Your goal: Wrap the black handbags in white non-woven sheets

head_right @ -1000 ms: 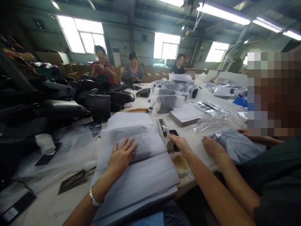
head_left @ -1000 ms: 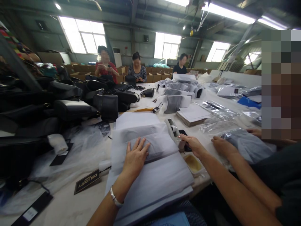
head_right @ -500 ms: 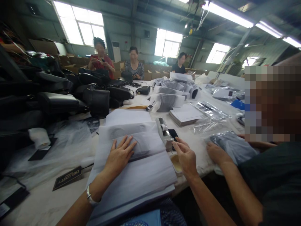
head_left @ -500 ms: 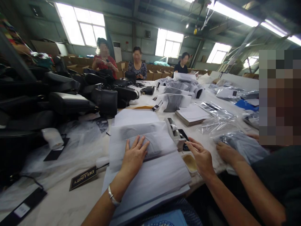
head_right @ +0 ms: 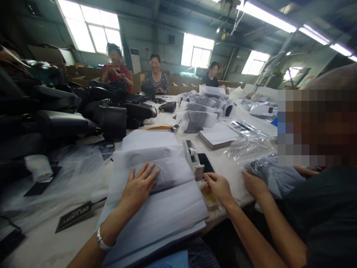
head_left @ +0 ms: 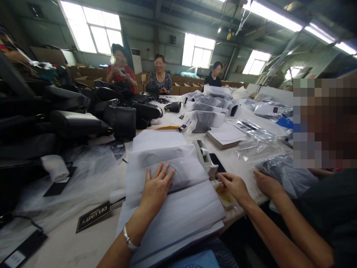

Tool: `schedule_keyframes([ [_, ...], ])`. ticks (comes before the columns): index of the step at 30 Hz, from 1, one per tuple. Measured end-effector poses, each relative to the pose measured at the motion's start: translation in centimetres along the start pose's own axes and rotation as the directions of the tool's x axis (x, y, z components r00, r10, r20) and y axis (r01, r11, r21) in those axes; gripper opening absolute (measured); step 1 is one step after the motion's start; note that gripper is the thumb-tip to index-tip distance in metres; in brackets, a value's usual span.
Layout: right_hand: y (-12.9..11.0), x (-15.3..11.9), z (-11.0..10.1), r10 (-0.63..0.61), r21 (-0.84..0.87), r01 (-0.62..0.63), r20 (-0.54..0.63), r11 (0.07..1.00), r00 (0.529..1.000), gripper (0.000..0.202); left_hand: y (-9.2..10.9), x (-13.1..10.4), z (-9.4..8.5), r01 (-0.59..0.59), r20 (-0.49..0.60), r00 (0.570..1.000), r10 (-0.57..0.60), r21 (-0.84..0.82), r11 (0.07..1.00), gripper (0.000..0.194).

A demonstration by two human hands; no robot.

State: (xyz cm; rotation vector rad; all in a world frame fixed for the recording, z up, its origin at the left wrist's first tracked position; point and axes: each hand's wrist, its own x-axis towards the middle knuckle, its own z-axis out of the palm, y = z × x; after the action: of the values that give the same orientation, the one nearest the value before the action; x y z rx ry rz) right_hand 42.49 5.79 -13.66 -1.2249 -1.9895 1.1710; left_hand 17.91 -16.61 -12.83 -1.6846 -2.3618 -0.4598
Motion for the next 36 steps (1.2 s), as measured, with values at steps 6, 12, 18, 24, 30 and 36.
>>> schedule_keyframes([
  [6,-0.2,1.4,-1.7,-0.312,-0.545,0.253,-0.015,0.800,0.950,0.031,-0.2,0.1,0.1,-0.012,0.002,1.000,0.012,0.002,1.000,0.041],
  [12,-0.7,0.3,-4.3,-0.496,-0.760,0.376,0.082,0.530,0.865,0.034,-0.2,0.1,0.3,-0.014,-0.009,1.000,0.013,-0.010,1.000,0.040],
  [18,-4.7,1.0,-3.9,-0.599,-0.595,0.640,0.307,0.486,0.739,0.036,-0.2,0.0,0.3,-0.012,-0.024,1.000,0.012,-0.018,1.000,0.040],
  [24,-10.4,2.8,1.4,-0.623,-0.391,0.836,0.557,0.386,0.549,0.031,-0.3,-0.1,0.5,-0.007,-0.026,1.000,0.006,-0.034,0.999,0.040],
  [30,-13.4,3.9,5.3,-0.637,-0.104,0.921,0.694,0.374,0.337,0.029,-0.3,-0.1,0.6,0.005,-0.033,0.999,-0.006,-0.055,0.998,0.039],
  [36,-14.0,8.7,8.6,-0.593,-0.116,0.964,0.769,0.239,0.240,0.027,-0.4,0.0,1.1,-0.001,-0.068,0.998,-0.001,-0.039,0.999,0.040],
])
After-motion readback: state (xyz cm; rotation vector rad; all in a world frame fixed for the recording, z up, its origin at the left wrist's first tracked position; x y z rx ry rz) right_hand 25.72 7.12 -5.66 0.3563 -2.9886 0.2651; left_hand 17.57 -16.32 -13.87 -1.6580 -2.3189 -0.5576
